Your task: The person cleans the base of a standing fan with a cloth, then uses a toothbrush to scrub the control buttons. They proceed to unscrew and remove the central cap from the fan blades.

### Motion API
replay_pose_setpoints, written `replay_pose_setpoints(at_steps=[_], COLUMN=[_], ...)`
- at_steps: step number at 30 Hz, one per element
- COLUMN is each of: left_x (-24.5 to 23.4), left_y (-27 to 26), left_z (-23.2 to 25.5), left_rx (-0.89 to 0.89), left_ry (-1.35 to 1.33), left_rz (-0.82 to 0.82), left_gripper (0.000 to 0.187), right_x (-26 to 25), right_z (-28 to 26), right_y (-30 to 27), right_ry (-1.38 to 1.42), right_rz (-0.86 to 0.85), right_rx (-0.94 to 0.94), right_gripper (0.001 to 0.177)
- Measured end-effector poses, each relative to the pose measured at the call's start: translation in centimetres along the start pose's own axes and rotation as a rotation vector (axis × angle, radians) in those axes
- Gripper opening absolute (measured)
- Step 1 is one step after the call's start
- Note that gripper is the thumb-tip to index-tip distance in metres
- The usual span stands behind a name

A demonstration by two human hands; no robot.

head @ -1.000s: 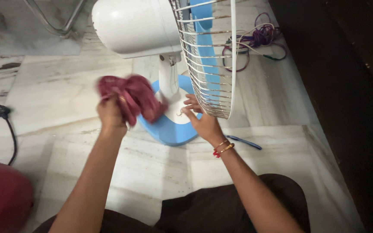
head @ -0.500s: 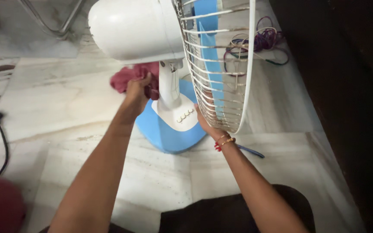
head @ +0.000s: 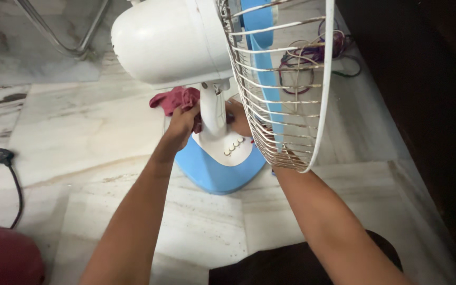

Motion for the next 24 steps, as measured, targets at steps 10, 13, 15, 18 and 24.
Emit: replay_pose_setpoints(at_steps=[10,13,15,18,24], left_x=[-2.1,-2.1,-2.4,-2.1,-2.8], left_y=[-2.1,-0.1,1.0,1.6,-1.4], left_z=[2.2,0.8,0.6,1.3,6.6], left_rx=[0.017,0.016,0.032,0.061,0.272], left_ry=[-0.344,-0.381,-0.361,-0.305,0.396], left_rz=[0.261,0.238,0.219,0.234,0.130], left_gripper=[0.024,0.026,0.024,0.021,0.035], right_x=[-2.3,-3.8,-4.6,-5.1,-4.3], right_z=[5.6,3.6,2.4,0.5,-1.5], right_y=[-2.5,-2.8,-3.1,-3.8,-5.1], right_ry=[0.553,0.583,0.617,0.626,0.557], right_rz=[0.439,0.443,0.360,0.176,-0.061], right_rx=[0.263,0.261,0.277,0.340,0.406], right_gripper=[0.016,0.009,0.008,0.013,0.030])
Point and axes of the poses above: each hand's wrist, its own y-axis towards the middle knuckle, its own x-axis out of the palm, z = x × y, the point moved 10 cm from there along y, towards the middle knuckle, and after that the axes turned 12 degrees about x, right-handed, at the moved point
